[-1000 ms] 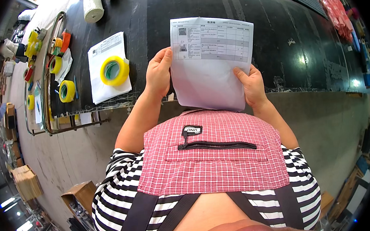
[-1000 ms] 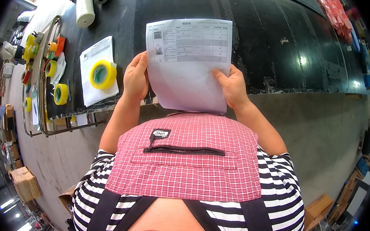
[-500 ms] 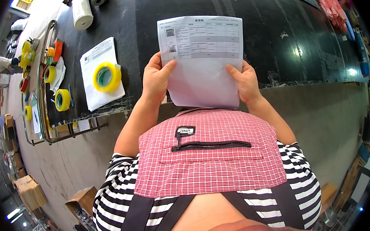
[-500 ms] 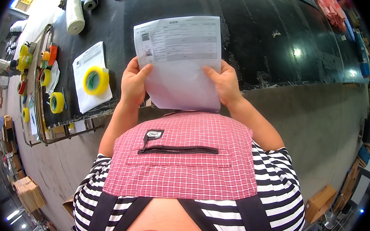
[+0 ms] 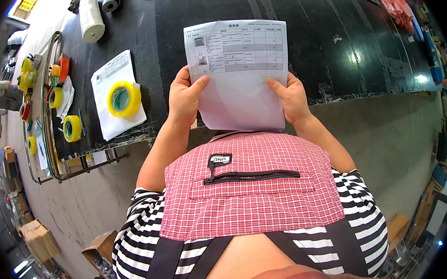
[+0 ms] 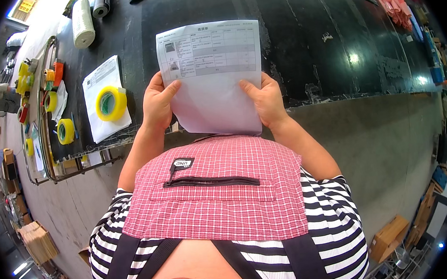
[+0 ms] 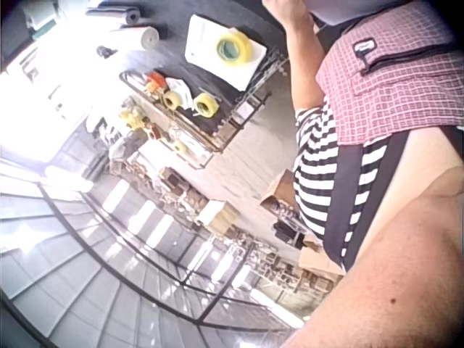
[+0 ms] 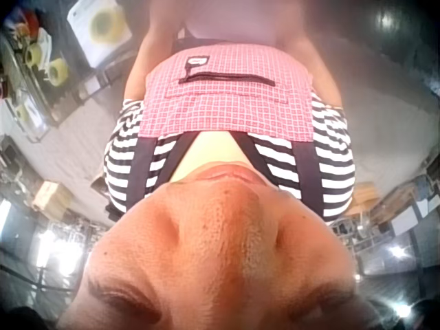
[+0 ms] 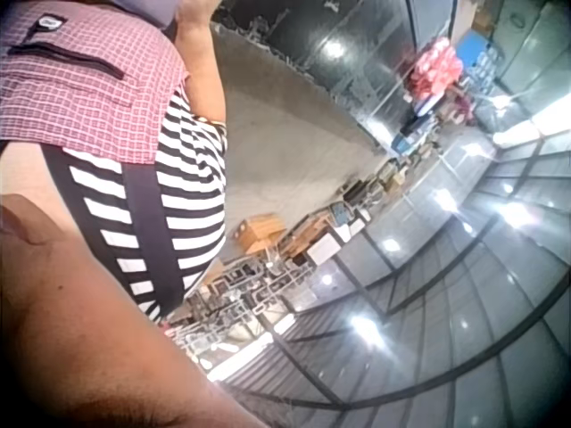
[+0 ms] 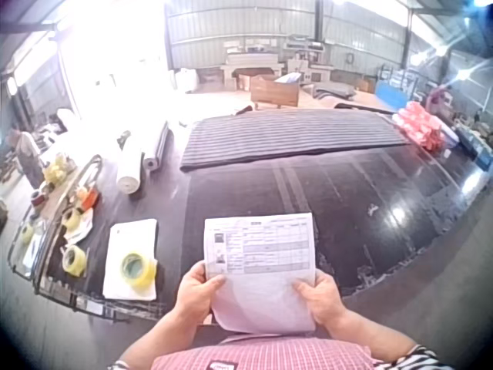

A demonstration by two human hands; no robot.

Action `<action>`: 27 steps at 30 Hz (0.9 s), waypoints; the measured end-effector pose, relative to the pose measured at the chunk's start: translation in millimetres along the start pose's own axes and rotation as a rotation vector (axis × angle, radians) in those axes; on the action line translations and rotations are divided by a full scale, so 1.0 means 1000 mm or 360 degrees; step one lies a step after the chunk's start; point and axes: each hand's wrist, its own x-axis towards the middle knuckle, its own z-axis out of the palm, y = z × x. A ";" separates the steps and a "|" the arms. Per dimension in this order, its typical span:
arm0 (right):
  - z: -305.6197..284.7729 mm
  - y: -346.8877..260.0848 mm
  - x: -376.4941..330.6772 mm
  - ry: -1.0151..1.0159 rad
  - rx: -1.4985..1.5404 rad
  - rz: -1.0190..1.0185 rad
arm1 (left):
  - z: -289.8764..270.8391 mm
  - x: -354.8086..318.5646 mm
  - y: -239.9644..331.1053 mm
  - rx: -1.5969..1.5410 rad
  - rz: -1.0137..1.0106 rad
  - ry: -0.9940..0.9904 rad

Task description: The person picks up a stack of blue perforated mats from a cardboard box and holds a document. They walk through a warehouse, placing the mats on a table and then picking up a roll of tape. The person continues to handle the document and the tape while moving around the workspace.

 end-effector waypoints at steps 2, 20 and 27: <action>-0.001 0.001 0.000 0.0004 0.0003 0.0002 | 0.001 0.000 0.001 -0.0009 0.0000 -0.0007; -0.002 0.004 0.001 0.0027 -0.0065 0.0012 | -0.003 0.002 -0.003 0.0033 -0.0011 0.0016; 0.000 0.005 0.002 0.0075 -0.0051 0.0021 | -0.002 0.001 -0.001 0.0013 -0.0035 0.0004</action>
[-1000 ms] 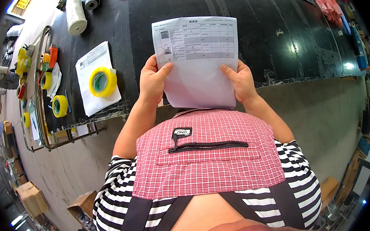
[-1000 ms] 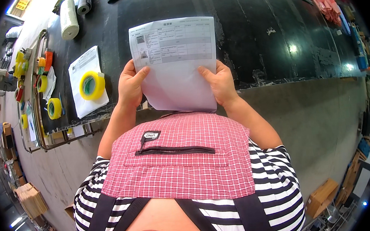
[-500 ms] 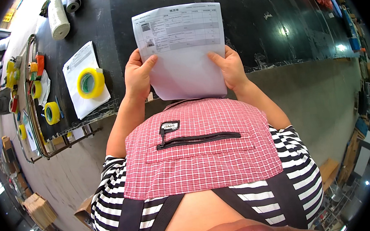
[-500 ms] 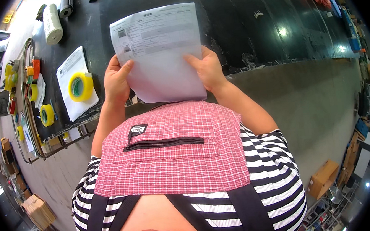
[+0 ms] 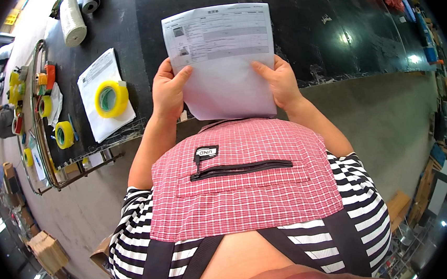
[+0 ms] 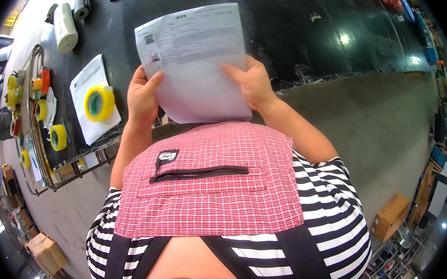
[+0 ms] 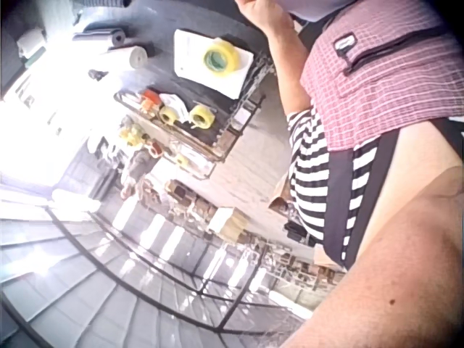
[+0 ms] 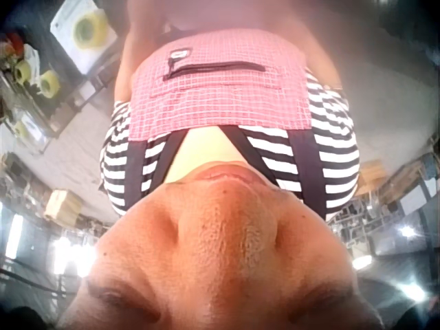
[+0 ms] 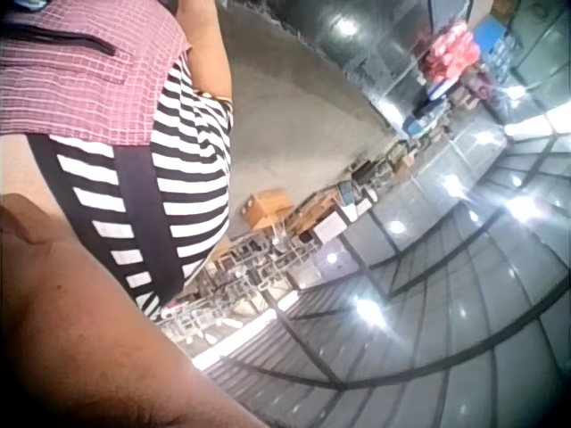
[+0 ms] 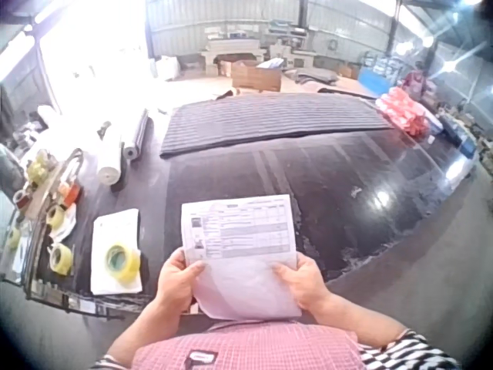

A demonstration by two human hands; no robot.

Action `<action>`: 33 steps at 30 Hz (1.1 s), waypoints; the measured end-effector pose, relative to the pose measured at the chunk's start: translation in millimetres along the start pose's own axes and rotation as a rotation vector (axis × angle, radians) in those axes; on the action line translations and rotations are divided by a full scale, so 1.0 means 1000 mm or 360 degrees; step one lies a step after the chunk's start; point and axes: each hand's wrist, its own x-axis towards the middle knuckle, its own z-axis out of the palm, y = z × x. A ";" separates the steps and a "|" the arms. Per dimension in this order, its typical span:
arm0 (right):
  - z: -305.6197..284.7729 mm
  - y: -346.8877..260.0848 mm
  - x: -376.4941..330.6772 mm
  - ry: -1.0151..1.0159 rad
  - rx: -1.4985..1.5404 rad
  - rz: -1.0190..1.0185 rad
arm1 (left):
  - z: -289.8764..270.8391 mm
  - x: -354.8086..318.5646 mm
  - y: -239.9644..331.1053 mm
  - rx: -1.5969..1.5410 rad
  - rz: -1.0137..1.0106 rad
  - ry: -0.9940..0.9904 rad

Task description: The person picks up a stack of blue perforated mats from a cardboard box and holds a document. They walk through a warehouse, placing the mats on a table and then picking up a roll of tape. The person continues to handle the document and the tape while moving around the workspace.

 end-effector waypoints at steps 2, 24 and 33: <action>0.001 -0.002 -0.002 -0.0004 0.0036 0.0010 | 0.001 0.000 0.000 0.0028 0.0011 -0.0017; -0.135 -0.010 -0.018 0.0105 0.0083 -0.0368 | 0.016 -0.006 0.015 0.0515 0.0614 -0.0344; -0.134 0.018 -0.009 0.0076 -0.0090 -0.0060 | 0.018 0.001 0.009 0.0393 0.0488 -0.0367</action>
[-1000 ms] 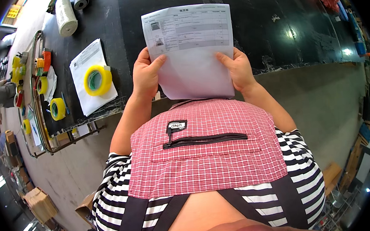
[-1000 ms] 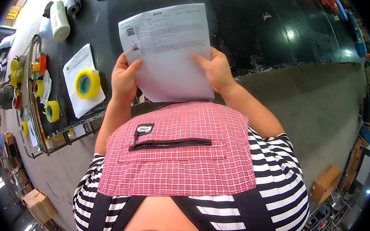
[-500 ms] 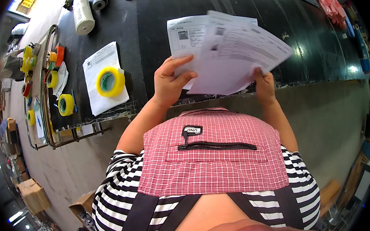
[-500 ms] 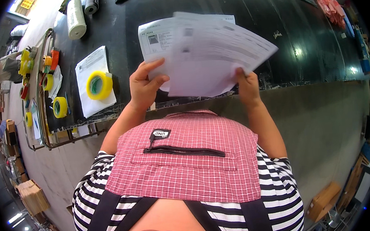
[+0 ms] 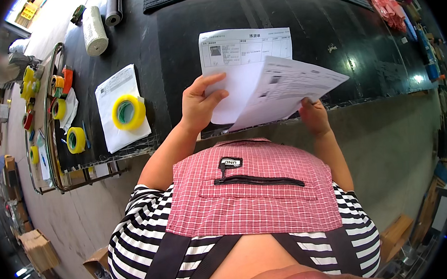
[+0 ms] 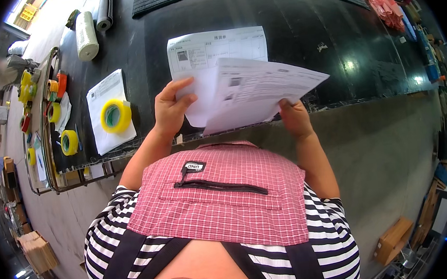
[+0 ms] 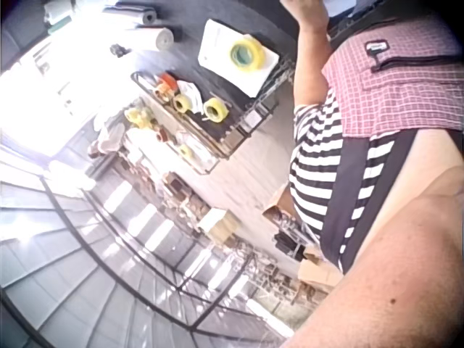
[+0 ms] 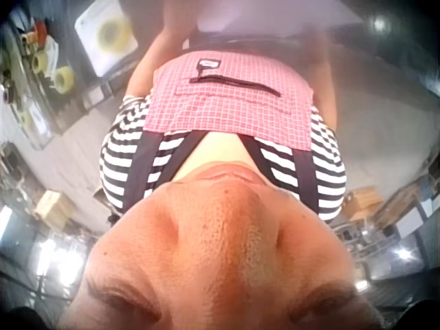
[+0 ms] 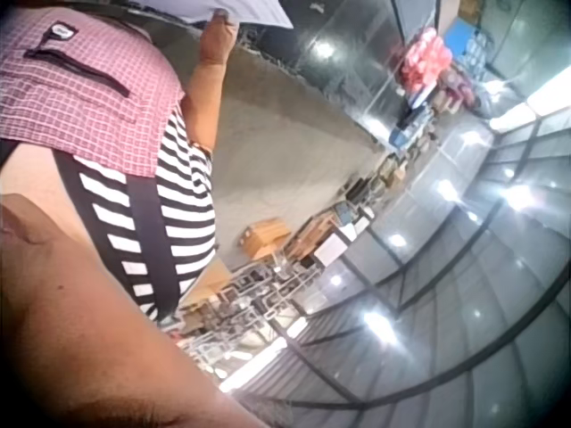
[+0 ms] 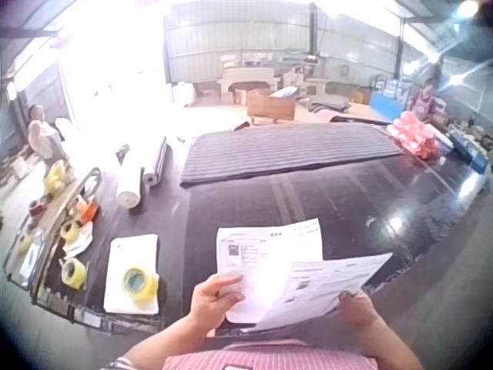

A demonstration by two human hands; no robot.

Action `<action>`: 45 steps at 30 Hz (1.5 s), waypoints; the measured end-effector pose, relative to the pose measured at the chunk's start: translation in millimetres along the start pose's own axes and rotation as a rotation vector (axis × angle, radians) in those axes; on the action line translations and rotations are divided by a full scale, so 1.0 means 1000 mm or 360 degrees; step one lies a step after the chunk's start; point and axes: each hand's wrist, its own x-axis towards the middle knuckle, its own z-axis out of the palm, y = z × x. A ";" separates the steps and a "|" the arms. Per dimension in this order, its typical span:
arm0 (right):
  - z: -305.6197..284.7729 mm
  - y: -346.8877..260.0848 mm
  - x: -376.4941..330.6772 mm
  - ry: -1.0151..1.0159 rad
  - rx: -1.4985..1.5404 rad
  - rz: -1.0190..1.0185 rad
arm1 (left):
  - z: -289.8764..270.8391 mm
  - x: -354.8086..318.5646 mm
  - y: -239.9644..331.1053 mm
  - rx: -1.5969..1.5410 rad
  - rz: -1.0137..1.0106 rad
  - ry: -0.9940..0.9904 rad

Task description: The person picks up a stack of blue perforated mats from a cardboard box and holds a document. They walk through a warehouse, placing the mats on a table and then picking up a roll of tape. The person continues to handle the document and the tape while moving around the workspace.

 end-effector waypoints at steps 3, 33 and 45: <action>0.058 -0.012 0.008 -0.0028 0.0121 -0.0130 | -0.001 0.001 -0.005 -0.0064 0.0021 -0.0025; 0.105 0.028 -0.012 0.0174 -0.1091 -0.0158 | -0.045 0.020 -0.077 0.0209 -0.0288 0.0338; 0.105 0.049 -0.022 0.0268 -0.0654 -0.0043 | -0.038 0.009 -0.079 0.0101 -0.0428 0.0348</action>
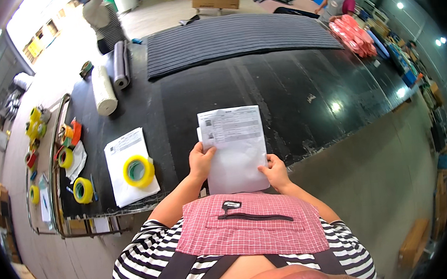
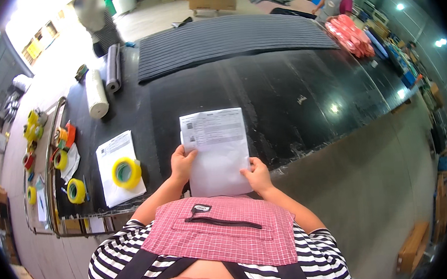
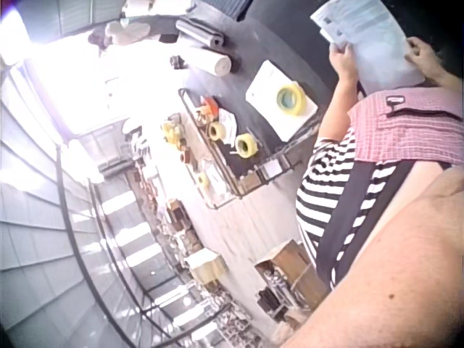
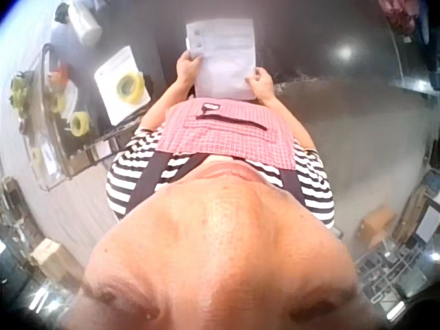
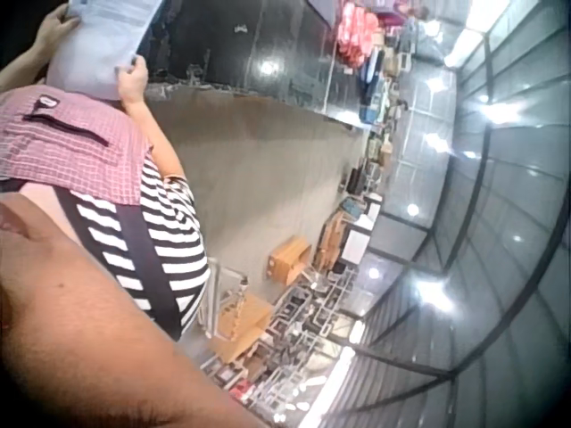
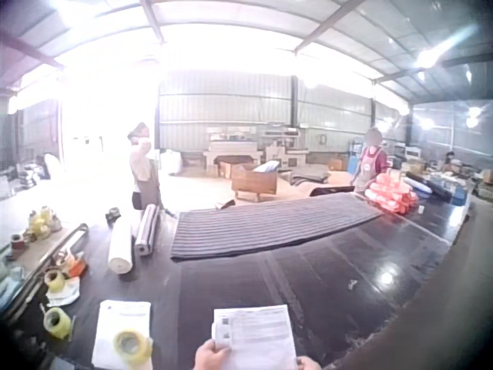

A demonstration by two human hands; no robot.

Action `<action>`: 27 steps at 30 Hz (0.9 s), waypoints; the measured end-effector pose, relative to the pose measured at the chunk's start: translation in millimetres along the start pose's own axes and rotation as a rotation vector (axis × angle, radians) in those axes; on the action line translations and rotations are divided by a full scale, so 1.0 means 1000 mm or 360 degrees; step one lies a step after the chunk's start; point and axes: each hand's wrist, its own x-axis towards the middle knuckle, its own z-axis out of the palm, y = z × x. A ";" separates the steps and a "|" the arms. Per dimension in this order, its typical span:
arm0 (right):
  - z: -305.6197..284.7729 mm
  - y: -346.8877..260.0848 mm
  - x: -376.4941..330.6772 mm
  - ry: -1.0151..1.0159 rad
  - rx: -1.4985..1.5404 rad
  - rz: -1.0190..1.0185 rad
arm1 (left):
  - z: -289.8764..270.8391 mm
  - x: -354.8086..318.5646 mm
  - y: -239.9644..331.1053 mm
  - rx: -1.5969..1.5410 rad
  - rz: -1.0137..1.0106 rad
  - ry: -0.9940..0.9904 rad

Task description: The person picks up a stack of blue perforated mats from a cardboard box and holds a document. They walk through a warehouse, placing the mats on a table and then picking up a roll of tape. The person continues to handle the document and the tape while moving around the workspace.

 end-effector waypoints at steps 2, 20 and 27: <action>0.002 -0.007 -0.002 -0.0007 -0.0005 0.0026 | 0.001 0.000 0.001 0.0013 0.0003 0.0009; 0.006 -0.004 -0.004 -0.0019 0.0087 0.0046 | -0.004 0.001 -0.008 -0.0107 -0.0030 -0.0045; 0.004 0.001 -0.001 -0.0079 -0.0094 0.0083 | -0.006 0.001 -0.012 -0.0055 -0.0052 0.0008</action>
